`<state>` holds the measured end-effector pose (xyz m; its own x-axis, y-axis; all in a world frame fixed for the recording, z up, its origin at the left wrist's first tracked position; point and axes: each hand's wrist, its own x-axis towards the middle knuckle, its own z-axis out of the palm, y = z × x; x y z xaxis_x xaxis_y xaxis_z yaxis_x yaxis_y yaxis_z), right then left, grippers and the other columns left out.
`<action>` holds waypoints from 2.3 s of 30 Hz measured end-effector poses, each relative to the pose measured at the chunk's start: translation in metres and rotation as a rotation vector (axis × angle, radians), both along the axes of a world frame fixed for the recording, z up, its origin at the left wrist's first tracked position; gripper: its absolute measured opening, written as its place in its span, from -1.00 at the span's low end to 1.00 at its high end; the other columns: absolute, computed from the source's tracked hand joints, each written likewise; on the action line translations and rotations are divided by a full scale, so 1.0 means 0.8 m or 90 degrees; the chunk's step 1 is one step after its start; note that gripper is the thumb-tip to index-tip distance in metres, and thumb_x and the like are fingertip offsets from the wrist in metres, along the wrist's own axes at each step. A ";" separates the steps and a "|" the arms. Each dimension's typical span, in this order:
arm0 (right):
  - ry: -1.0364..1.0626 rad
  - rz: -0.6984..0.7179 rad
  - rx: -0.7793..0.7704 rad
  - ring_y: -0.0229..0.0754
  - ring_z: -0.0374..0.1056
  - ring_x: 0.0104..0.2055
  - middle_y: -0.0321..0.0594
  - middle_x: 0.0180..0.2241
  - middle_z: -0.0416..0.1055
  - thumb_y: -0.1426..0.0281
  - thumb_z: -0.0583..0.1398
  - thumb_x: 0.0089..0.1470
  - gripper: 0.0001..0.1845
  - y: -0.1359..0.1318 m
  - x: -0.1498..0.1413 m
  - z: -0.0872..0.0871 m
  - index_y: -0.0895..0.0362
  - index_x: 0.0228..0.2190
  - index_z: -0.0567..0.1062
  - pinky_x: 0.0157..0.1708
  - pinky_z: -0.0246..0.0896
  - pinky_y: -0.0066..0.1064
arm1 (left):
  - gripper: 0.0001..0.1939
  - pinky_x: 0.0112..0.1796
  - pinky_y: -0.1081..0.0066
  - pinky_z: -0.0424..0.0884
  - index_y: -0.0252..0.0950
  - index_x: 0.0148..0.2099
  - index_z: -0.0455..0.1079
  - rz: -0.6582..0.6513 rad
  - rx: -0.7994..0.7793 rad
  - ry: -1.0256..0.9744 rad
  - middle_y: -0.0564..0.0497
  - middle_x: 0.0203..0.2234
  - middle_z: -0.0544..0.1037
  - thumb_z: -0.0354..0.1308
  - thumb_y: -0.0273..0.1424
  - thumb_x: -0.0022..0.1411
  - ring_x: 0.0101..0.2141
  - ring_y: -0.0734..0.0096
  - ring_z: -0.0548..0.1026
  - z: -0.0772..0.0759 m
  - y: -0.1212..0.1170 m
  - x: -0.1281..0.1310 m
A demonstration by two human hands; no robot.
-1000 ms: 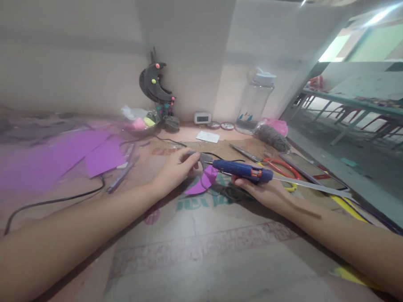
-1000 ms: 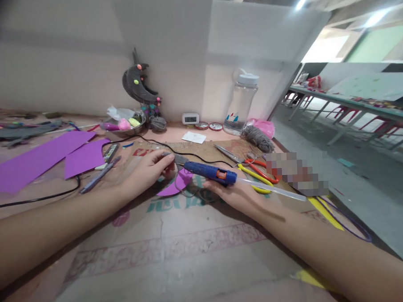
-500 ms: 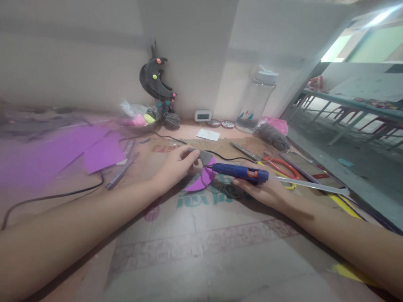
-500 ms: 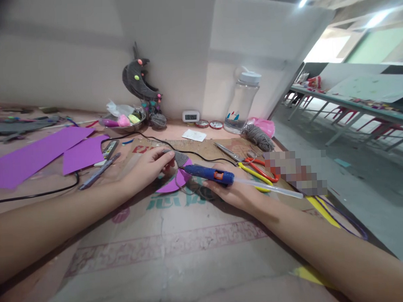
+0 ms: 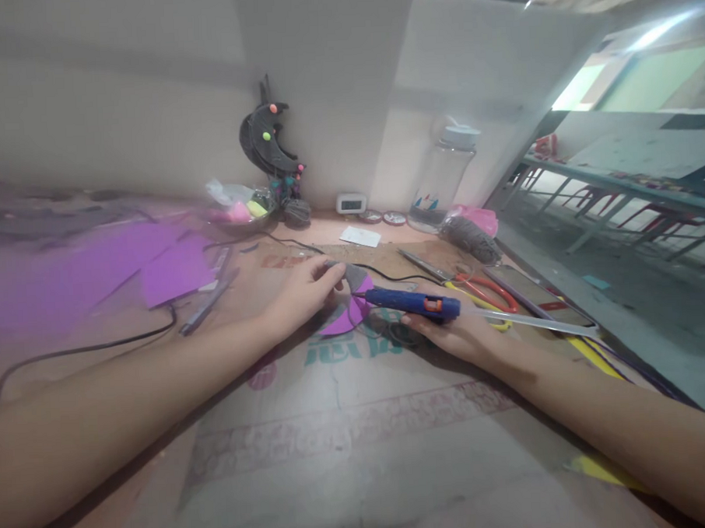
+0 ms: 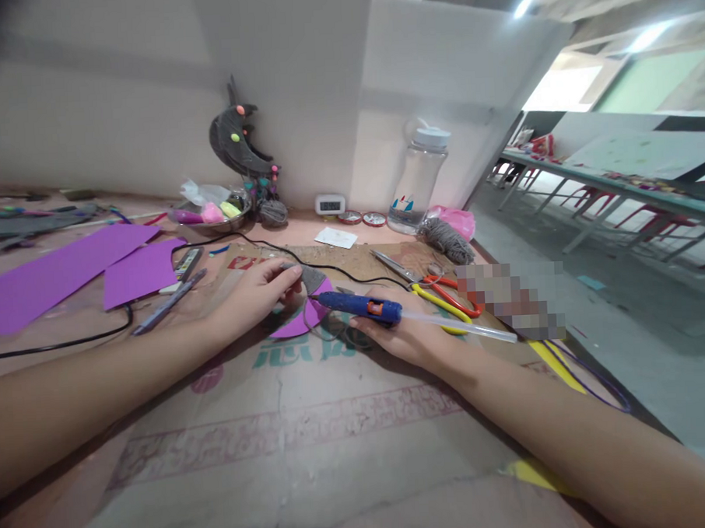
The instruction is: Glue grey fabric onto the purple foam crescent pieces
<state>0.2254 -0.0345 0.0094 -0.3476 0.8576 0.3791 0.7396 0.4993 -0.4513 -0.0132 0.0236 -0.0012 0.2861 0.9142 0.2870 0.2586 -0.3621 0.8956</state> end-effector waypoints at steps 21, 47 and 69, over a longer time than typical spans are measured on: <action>-0.024 -0.016 -0.007 -0.24 0.18 -0.56 -0.31 -0.59 0.26 0.15 0.19 0.05 -0.67 0.001 0.000 -0.002 0.08 -0.56 0.27 -0.57 0.05 -0.39 | -0.72 -0.47 0.44 0.25 -0.25 -0.45 0.30 -0.003 0.006 0.017 0.11 -0.58 0.39 0.02 -0.23 0.26 -0.54 0.44 0.35 -0.008 0.007 -0.001; -0.029 -0.028 0.000 -0.21 0.23 -0.53 -0.28 -0.55 0.32 0.17 0.19 0.05 -0.74 0.004 0.003 -0.005 0.08 -0.51 0.37 -0.54 0.09 -0.40 | -0.73 -0.46 0.43 0.25 -0.28 -0.47 0.29 -0.010 -0.016 0.015 0.10 -0.58 0.37 0.02 -0.25 0.24 -0.53 0.43 0.35 0.001 -0.001 -0.001; -0.038 -0.069 -0.003 -0.15 0.36 -0.45 -0.27 -0.47 0.45 0.15 0.18 0.06 -0.77 0.008 0.010 -0.009 0.05 -0.40 0.44 -0.47 0.20 -0.38 | -0.71 -0.45 0.41 0.25 -0.26 -0.46 0.29 -0.013 -0.021 0.021 0.08 -0.58 0.38 0.00 -0.23 0.25 -0.52 0.42 0.37 0.001 0.000 -0.002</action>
